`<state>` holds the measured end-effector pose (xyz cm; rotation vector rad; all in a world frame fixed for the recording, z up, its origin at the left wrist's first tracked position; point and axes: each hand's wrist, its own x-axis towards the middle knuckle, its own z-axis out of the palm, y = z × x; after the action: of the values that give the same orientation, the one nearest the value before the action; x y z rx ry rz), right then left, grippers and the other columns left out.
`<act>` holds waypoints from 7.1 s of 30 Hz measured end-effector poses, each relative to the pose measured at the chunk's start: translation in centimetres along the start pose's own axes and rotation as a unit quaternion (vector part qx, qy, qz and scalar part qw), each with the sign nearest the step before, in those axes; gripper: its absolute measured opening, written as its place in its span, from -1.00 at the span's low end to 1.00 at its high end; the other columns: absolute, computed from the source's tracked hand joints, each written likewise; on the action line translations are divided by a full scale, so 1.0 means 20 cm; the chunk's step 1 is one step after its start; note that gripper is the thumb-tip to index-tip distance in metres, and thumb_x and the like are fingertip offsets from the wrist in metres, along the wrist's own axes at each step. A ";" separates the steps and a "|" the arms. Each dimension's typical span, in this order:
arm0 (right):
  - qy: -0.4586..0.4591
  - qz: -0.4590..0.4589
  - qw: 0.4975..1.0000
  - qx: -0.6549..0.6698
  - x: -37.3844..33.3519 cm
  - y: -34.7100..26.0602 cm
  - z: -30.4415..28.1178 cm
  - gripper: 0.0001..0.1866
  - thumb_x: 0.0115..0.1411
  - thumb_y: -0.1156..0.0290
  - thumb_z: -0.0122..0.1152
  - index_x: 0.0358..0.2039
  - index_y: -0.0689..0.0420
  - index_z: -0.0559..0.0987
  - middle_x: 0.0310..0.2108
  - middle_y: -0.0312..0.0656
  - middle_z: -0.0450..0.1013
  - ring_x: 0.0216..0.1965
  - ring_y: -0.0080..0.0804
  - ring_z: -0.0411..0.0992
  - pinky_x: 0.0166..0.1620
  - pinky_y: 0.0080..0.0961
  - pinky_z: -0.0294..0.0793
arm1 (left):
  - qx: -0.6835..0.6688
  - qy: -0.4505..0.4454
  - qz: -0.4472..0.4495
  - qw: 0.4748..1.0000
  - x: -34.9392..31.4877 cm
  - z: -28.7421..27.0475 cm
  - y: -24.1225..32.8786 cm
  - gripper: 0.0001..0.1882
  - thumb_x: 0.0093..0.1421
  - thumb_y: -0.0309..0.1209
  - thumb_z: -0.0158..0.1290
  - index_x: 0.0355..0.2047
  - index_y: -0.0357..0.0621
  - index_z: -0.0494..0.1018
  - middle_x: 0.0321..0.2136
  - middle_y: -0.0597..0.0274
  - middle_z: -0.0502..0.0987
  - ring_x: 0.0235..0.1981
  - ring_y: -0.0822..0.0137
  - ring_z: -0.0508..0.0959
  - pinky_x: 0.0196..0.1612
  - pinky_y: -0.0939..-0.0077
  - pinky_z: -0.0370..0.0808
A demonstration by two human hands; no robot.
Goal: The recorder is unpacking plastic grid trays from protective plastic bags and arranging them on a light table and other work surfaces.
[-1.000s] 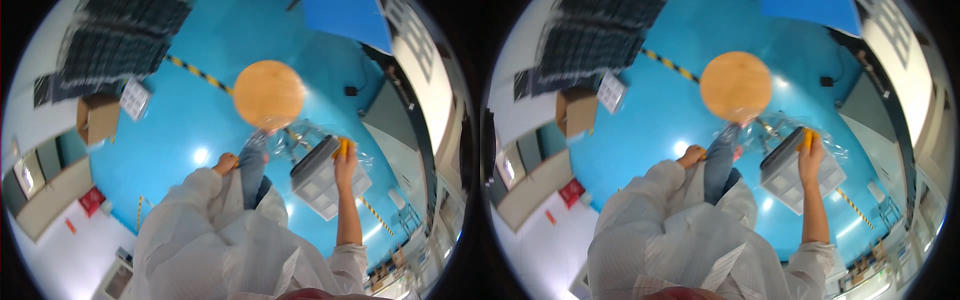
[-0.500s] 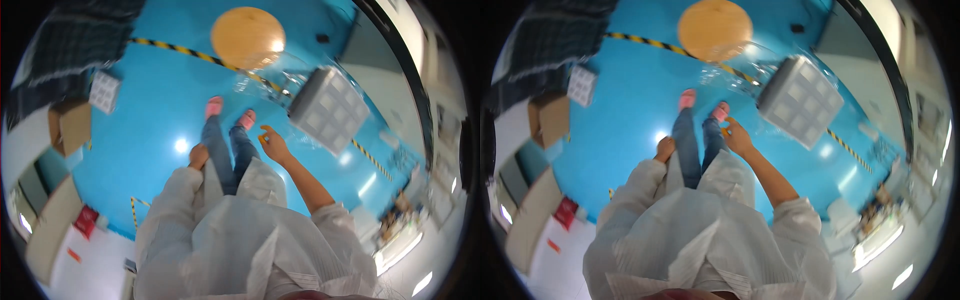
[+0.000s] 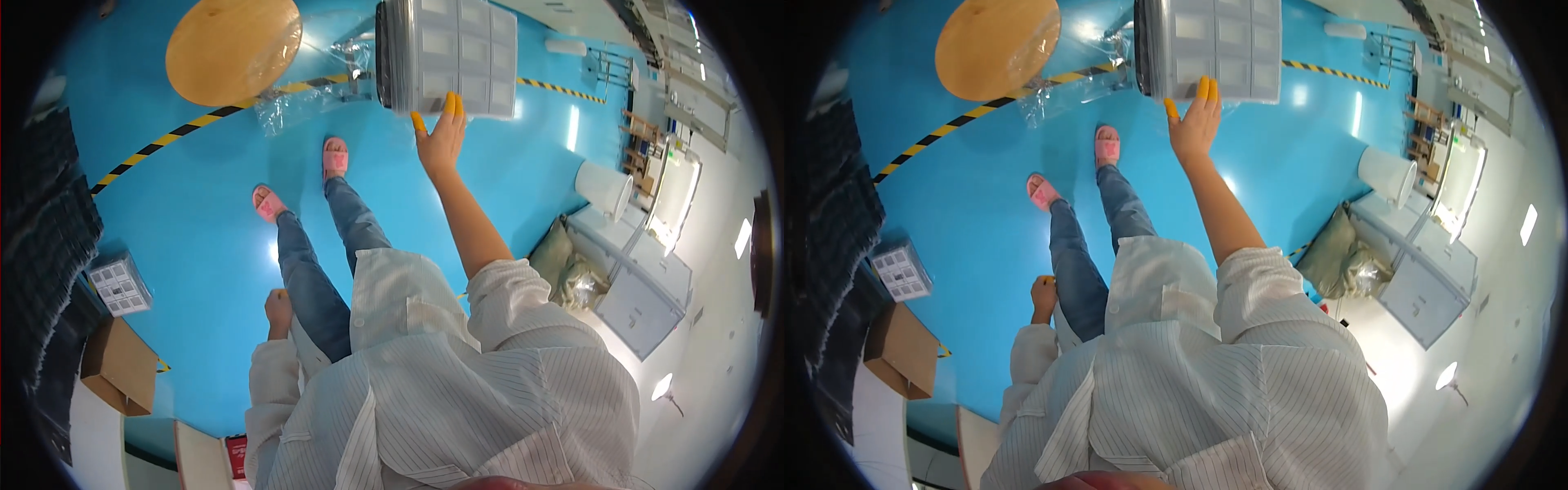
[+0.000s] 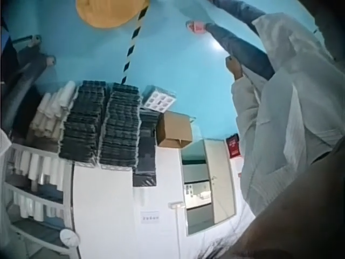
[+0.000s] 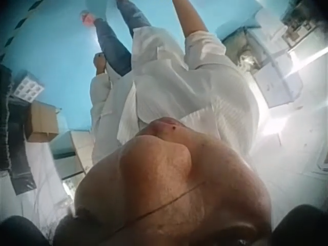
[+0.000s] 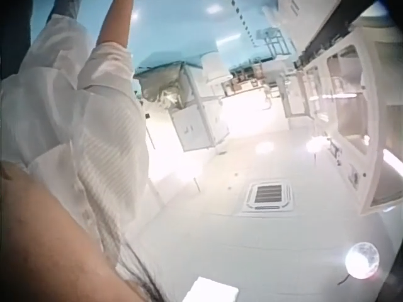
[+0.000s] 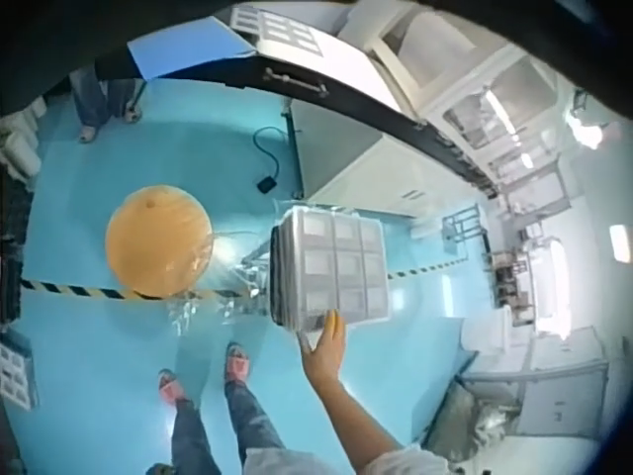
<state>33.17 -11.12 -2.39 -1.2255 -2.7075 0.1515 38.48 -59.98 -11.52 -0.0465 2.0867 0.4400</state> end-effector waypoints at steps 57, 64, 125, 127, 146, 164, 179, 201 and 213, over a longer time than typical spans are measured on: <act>0.027 0.472 0.631 0.616 0.29 1.17 -0.15 -0.63 0.10 0.56 -0.14 -0.04 0.35 0.28 -0.25 -0.02 0.33 -0.29 -0.32 0.39 -0.14 -0.47 0.45 | -0.476 -0.096 0.134 0.864 0.05 0.04 2.59 -0.81 0.12 -0.56 -0.05 -0.23 -0.36 0.34 -0.38 0.16 0.43 -0.37 0.36 0.49 -0.27 0.54 0.45; -0.014 0.412 0.633 0.656 0.35 1.07 -0.22 -0.61 0.17 0.29 -0.04 -0.02 0.15 0.32 -0.22 -0.06 0.41 -0.23 -0.26 0.43 -0.18 -0.41 0.39 | -0.461 -0.172 0.201 0.847 -0.07 -0.02 2.67 -0.77 0.14 -0.56 -0.07 -0.17 -0.35 0.34 -0.39 0.14 0.46 -0.39 0.36 0.49 -0.28 0.56 0.47; 0.053 0.423 0.697 0.576 0.19 1.08 -0.26 -0.63 0.15 0.46 -0.01 -0.06 0.36 0.25 -0.22 0.01 0.34 -0.29 -0.30 0.42 -0.18 -0.49 0.47 | -0.396 -0.127 0.309 0.855 -0.13 0.05 2.77 -0.75 0.18 -0.58 -0.17 -0.13 -0.42 0.24 -0.25 -0.02 0.43 -0.26 0.06 0.52 -0.18 0.39 0.52; 0.010 0.470 0.607 0.641 0.23 1.14 -0.27 -0.63 0.20 0.44 -0.09 -0.04 0.39 0.21 -0.19 0.04 0.31 -0.27 -0.29 0.41 -0.16 -0.47 0.48 | -0.390 -0.122 0.303 0.861 -0.16 0.05 2.75 -0.75 0.18 -0.57 -0.18 -0.12 -0.42 0.24 -0.25 -0.03 0.42 -0.26 0.06 0.52 -0.18 0.40 0.53; 0.121 0.376 0.406 0.824 0.41 1.38 -0.51 -0.83 0.16 0.47 -0.08 -0.26 0.25 0.37 -0.35 -0.14 0.36 -0.35 -0.28 0.41 -0.23 -0.41 0.45 | -0.360 -0.159 0.283 0.875 -0.33 0.00 2.95 -0.72 0.15 -0.51 -0.07 -0.14 -0.35 0.23 -0.38 0.07 0.43 -0.35 0.13 0.54 -0.26 0.48 0.53; 0.041 0.352 0.265 0.897 0.14 0.86 -0.51 -0.73 0.18 0.43 -0.15 -0.12 0.24 0.36 -0.28 -0.18 0.38 -0.28 -0.29 0.44 -0.22 -0.37 0.47 | 0.257 0.004 0.697 0.669 -0.19 0.25 3.13 -0.40 -0.01 -0.35 0.14 -0.02 -0.42 0.21 -0.03 -0.23 0.24 0.08 -0.14 0.18 0.04 0.15 0.24; 0.099 0.312 0.442 0.835 0.19 0.71 -0.57 -0.78 0.18 0.46 -0.03 -0.15 0.20 0.41 -0.33 -0.17 0.43 -0.27 -0.42 0.43 -0.16 -0.50 0.42 | 0.282 -0.062 0.699 0.654 -0.22 0.08 3.24 -0.48 0.10 -0.28 0.04 -0.04 -0.43 0.25 -0.06 -0.28 0.30 -0.07 -0.13 0.38 -0.13 0.30 0.41; 0.170 0.299 0.497 0.796 0.26 0.75 -0.61 -0.82 0.17 0.49 -0.01 -0.23 0.26 0.47 -0.37 -0.22 0.47 -0.31 -0.51 0.45 -0.20 -0.60 0.42 | 0.240 -0.009 0.765 0.598 -0.19 0.10 3.32 -0.68 0.08 -0.35 0.05 -0.26 -0.40 0.39 -0.37 -0.07 0.48 -0.42 0.06 0.51 -0.39 0.37 0.47; 0.134 0.306 0.535 0.776 0.28 0.80 -0.66 -0.82 0.17 0.51 -0.06 -0.26 0.27 0.48 -0.40 -0.26 0.45 -0.38 -0.60 0.39 -0.26 -0.68 0.37 | 0.219 0.042 0.738 0.637 -0.24 0.16 3.36 -0.54 -0.08 -0.28 0.22 -0.25 -0.36 0.41 -0.33 -0.03 0.49 -0.39 0.10 0.52 -0.39 0.44 0.48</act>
<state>43.81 3.93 8.53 -1.0769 -0.7574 1.7187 29.72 3.19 10.49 2.0710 1.7866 0.8153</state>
